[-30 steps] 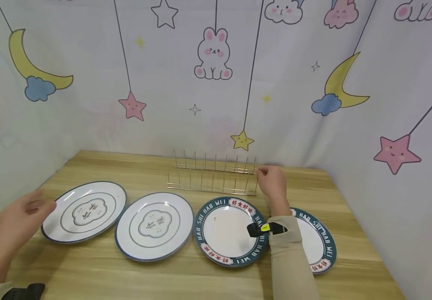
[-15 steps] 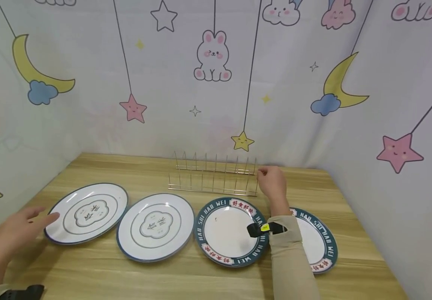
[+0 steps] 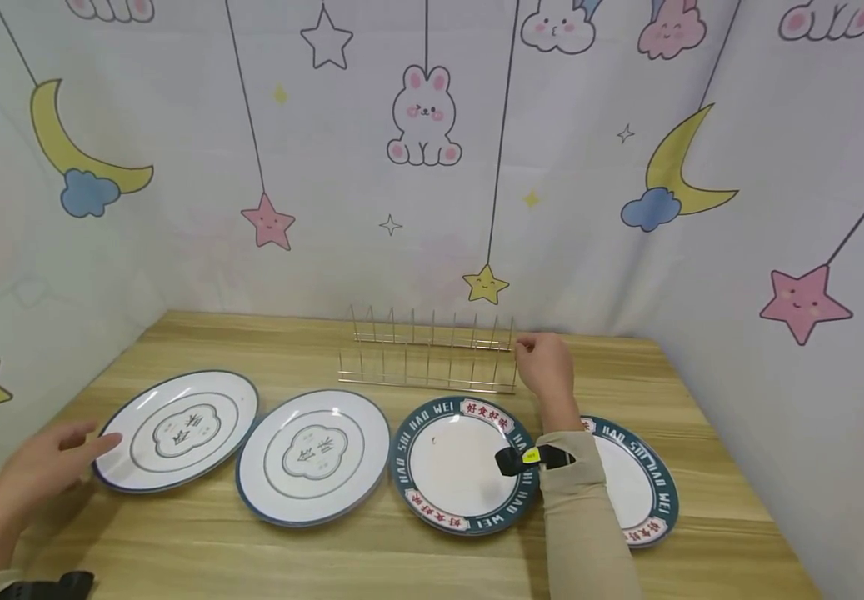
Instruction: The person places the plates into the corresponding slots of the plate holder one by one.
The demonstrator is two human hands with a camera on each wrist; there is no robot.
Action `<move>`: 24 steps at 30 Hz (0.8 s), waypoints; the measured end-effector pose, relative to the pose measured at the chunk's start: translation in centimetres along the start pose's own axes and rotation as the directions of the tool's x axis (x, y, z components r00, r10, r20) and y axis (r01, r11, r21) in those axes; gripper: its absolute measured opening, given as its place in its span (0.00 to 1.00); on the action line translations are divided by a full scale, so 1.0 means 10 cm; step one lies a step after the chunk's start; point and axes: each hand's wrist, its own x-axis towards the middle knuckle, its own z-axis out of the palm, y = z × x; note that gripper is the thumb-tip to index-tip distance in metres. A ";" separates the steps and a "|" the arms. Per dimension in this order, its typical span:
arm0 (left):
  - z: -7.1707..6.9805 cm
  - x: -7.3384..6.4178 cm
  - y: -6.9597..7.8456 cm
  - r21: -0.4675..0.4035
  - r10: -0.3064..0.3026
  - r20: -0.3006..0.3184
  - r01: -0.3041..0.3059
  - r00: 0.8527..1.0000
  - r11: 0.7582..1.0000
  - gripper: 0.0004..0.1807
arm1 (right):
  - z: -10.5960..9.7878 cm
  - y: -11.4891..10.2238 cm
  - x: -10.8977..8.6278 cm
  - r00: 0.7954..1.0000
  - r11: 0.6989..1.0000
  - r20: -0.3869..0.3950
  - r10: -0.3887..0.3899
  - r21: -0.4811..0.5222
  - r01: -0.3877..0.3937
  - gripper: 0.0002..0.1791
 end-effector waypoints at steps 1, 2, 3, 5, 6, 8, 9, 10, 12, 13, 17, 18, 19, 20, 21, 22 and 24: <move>0.01 0.01 0.00 -0.001 -0.007 -0.002 0.007 1.000 1.000 0.55 | 0.00 0.00 0.00 1.000 1.000 -0.005 0.002 -0.001 -0.002 0.17; 0.01 0.02 -0.01 0.003 -0.009 -0.007 0.009 1.000 1.000 0.55 | 0.00 0.00 0.00 1.000 1.000 -0.006 0.001 -0.001 -0.001 0.17; 0.02 0.03 -0.01 0.010 -0.002 -0.012 0.002 1.000 1.000 0.54 | 0.00 0.00 0.00 1.000 1.000 -0.007 0.004 -0.003 -0.004 0.17; 0.04 0.03 -0.01 0.021 0.011 -0.016 -0.010 1.000 1.000 0.53 | 0.00 -0.01 0.00 1.000 1.000 -0.005 0.002 -0.005 -0.002 0.17; 0.04 0.04 -0.01 0.023 0.017 -0.016 -0.017 1.000 1.000 0.52 | 0.00 -0.01 0.00 1.000 1.000 -0.004 0.001 -0.005 -0.001 0.17; 0.05 0.04 0.00 0.017 0.020 -0.012 -0.019 1.000 1.000 0.52 | -0.01 -0.01 0.00 1.000 1.000 0.003 -0.003 -0.003 0.003 0.17; 0.06 0.04 0.01 0.011 0.018 -0.008 -0.018 1.000 1.000 0.51 | -0.01 0.00 0.00 1.000 1.000 0.004 -0.003 -0.001 0.003 0.17; 0.06 0.04 0.01 0.004 0.012 -0.003 -0.012 1.000 1.000 0.52 | -0.01 0.00 0.00 1.000 1.000 0.007 -0.007 0.002 0.007 0.17; 0.07 0.05 0.02 -0.006 0.017 0.012 -0.017 1.000 1.000 0.51 | -0.02 0.00 0.00 1.000 1.000 0.007 -0.009 0.005 0.009 0.16; 0.08 0.05 0.03 -0.010 0.014 0.024 -0.014 1.000 1.000 0.51 | -0.02 0.00 0.00 1.000 1.000 0.007 -0.010 0.006 0.010 0.16; 0.10 0.07 0.04 -0.017 0.028 0.058 -0.027 0.998 0.999 0.50 | -0.02 0.01 0.00 1.000 1.000 0.006 -0.005 0.013 0.005 0.18; 0.11 0.08 0.05 -0.018 0.025 0.065 -0.024 0.998 1.000 0.51 | -0.02 0.01 0.00 1.000 1.000 0.008 0.000 0.018 0.000 0.19; 0.11 0.08 0.05 -0.021 0.020 0.066 -0.018 0.998 1.000 0.51 | -0.02 0.00 0.00 1.000 1.000 0.010 0.007 0.023 -0.007 0.20; 0.11 0.08 0.04 -0.025 0.018 0.066 -0.016 0.998 1.000 0.51 | -0.02 0.00 0.00 1.000 1.000 0.011 0.012 0.028 -0.013 0.20; 0.11 0.09 0.04 -0.029 0.011 0.070 -0.009 0.997 1.000 0.51 | -0.02 0.00 0.01 1.000 0.999 0.015 0.016 0.030 -0.017 0.21; 0.11 0.09 0.04 -0.036 0.003 0.073 -0.001 0.997 0.999 0.52 | -0.02 -0.01 0.01 1.000 0.999 0.018 0.017 0.031 -0.018 0.22; 0.11 0.09 0.03 -0.055 -0.015 0.077 0.020 0.997 0.998 0.53 | -0.02 -0.02 0.01 1.000 0.999 0.019 0.022 0.030 -0.022 0.22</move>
